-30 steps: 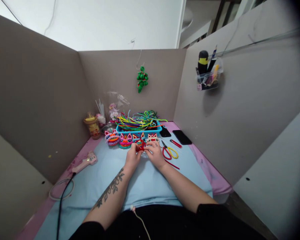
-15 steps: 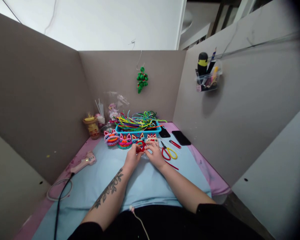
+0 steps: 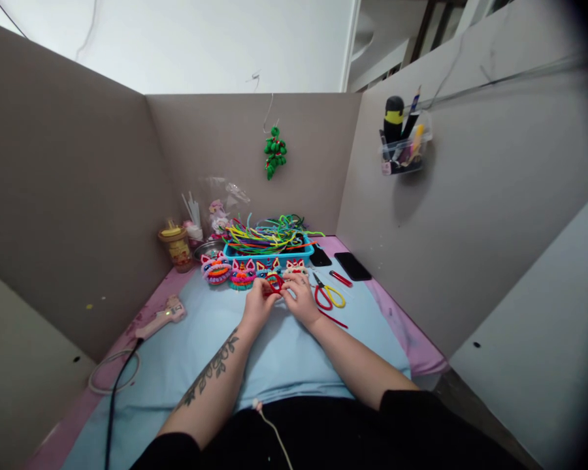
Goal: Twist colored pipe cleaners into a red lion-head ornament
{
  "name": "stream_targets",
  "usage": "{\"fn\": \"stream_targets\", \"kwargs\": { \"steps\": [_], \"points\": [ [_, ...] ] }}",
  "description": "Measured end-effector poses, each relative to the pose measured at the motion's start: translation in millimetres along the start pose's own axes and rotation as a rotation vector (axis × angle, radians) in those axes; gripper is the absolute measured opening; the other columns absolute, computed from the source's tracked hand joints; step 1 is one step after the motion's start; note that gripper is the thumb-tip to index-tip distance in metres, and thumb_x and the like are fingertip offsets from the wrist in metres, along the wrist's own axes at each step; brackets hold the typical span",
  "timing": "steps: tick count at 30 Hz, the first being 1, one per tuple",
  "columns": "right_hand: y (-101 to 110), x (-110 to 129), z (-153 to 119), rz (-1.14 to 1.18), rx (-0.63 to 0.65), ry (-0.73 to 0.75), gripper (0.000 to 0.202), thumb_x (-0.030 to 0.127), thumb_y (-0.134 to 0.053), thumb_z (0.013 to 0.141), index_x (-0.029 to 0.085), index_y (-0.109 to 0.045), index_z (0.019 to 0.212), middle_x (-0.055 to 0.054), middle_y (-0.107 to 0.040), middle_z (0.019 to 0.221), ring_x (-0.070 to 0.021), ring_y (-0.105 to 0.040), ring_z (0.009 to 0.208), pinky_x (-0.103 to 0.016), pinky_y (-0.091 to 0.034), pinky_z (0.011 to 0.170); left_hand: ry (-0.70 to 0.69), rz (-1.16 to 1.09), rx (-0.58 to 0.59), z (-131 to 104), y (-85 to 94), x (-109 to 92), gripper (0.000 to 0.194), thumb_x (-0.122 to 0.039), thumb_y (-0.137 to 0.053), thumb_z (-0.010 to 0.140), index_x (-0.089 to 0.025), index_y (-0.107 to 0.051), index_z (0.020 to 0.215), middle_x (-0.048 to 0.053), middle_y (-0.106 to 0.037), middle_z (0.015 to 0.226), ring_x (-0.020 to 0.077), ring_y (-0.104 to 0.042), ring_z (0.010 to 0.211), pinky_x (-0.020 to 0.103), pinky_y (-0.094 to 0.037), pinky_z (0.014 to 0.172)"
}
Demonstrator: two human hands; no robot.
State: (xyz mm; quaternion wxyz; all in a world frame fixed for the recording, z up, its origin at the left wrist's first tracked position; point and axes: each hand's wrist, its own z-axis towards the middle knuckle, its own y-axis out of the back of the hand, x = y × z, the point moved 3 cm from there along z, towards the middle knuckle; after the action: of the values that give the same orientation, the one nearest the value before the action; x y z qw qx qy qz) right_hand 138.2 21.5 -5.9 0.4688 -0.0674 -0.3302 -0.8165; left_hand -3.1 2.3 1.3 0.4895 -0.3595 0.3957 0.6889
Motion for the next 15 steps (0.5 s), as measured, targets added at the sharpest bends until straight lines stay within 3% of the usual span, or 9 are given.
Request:
{"fn": "stream_targets", "kwargs": {
  "steps": [4,15],
  "points": [
    [4.0,-0.2,0.9,0.021,-0.036,0.017,0.008,0.022,-0.057,0.078,0.023,-0.065,0.076,-0.005,-0.06,0.102,-0.0227,-0.046,0.102,-0.042,-0.035,0.093,0.017,-0.094,-0.01,2.6,-0.5,2.0,0.032,-0.023,-0.068,0.06,-0.021,-0.04,0.076,-0.006,-0.049,0.062,0.0112,-0.05,0.058,0.023,-0.039,0.057],
    [3.8,1.7,1.4,-0.03,0.06,0.098,0.01,0.015,-0.051,0.077,0.021,-0.059,0.078,-0.007,-0.054,0.113,-0.025,-0.037,0.112,-0.047,-0.032,0.097,0.026,-0.085,-0.002,-0.1,0.4,-5.2,0.031,-0.026,-0.069,0.059,-0.02,-0.042,0.072,-0.006,-0.048,0.061,0.0097,-0.047,0.055,0.021,-0.037,0.055]
  ]
}}
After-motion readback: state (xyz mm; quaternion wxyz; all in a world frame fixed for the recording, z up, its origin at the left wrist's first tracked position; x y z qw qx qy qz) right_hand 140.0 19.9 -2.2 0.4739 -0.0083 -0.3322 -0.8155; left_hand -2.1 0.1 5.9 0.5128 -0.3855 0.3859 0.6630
